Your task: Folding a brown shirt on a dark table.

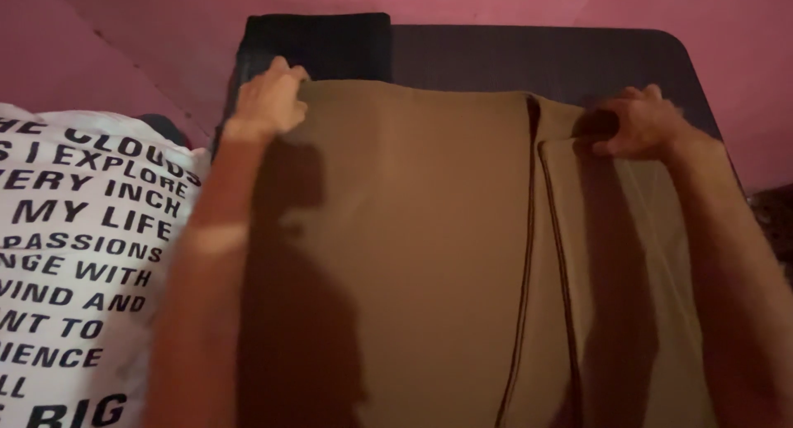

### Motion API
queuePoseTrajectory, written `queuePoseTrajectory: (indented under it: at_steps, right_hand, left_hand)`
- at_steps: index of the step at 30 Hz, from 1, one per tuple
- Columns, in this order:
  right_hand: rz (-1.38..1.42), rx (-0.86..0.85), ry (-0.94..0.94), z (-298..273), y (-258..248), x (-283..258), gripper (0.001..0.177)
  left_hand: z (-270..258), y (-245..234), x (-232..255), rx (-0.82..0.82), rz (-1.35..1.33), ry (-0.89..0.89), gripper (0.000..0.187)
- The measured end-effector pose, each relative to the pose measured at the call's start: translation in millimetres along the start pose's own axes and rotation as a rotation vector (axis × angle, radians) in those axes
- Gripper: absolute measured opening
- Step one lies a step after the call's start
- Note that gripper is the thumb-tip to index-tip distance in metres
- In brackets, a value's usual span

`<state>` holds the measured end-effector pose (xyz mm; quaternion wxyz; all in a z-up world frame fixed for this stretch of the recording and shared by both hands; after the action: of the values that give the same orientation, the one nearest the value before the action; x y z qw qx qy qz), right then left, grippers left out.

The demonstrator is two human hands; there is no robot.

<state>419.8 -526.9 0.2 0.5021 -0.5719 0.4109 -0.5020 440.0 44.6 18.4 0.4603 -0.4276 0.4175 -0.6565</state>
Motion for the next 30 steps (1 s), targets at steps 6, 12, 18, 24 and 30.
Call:
queuePoseTrajectory:
  at_steps: [6,12,18,24,30]
  right_hand:
    - [0.047,0.094,-0.117,7.5,-1.6,9.7,0.069]
    - [0.119,-0.071,0.150,-20.5,-49.3,-10.3,0.051]
    - [0.100,0.240,0.036,-19.7,-42.8,7.1,0.052]
    - [0.059,0.493,-0.080,-42.8,-51.9,2.4,0.040]
    - [0.122,0.655,-0.129,-75.7,-67.9,-5.3,0.032]
  left_hand:
    - [6.6,9.0,-32.1,0.066,-0.031,0.065,0.024]
    - [13.7,1.7,-38.4,0.205,0.053,0.028,0.025]
    - [6.3,-43.4,-16.2,0.456,0.085,0.130,0.017]
    - [-6.8,-58.6,-9.2,0.500,0.172,0.083,0.010]
    - [-29.1,-81.8,0.1,0.563,0.158,0.078,0.009]
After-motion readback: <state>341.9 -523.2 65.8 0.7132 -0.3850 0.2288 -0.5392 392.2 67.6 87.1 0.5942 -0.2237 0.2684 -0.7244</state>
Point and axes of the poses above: each hand's wrist, its own z-axis towards the middle knuckle, its own y-axis out of the palm, x = y × z, the point moved 9 cm from there along z, towards the middle knuckle, and after that the axes turned 12 degrees about x, right-handed, at the moved point
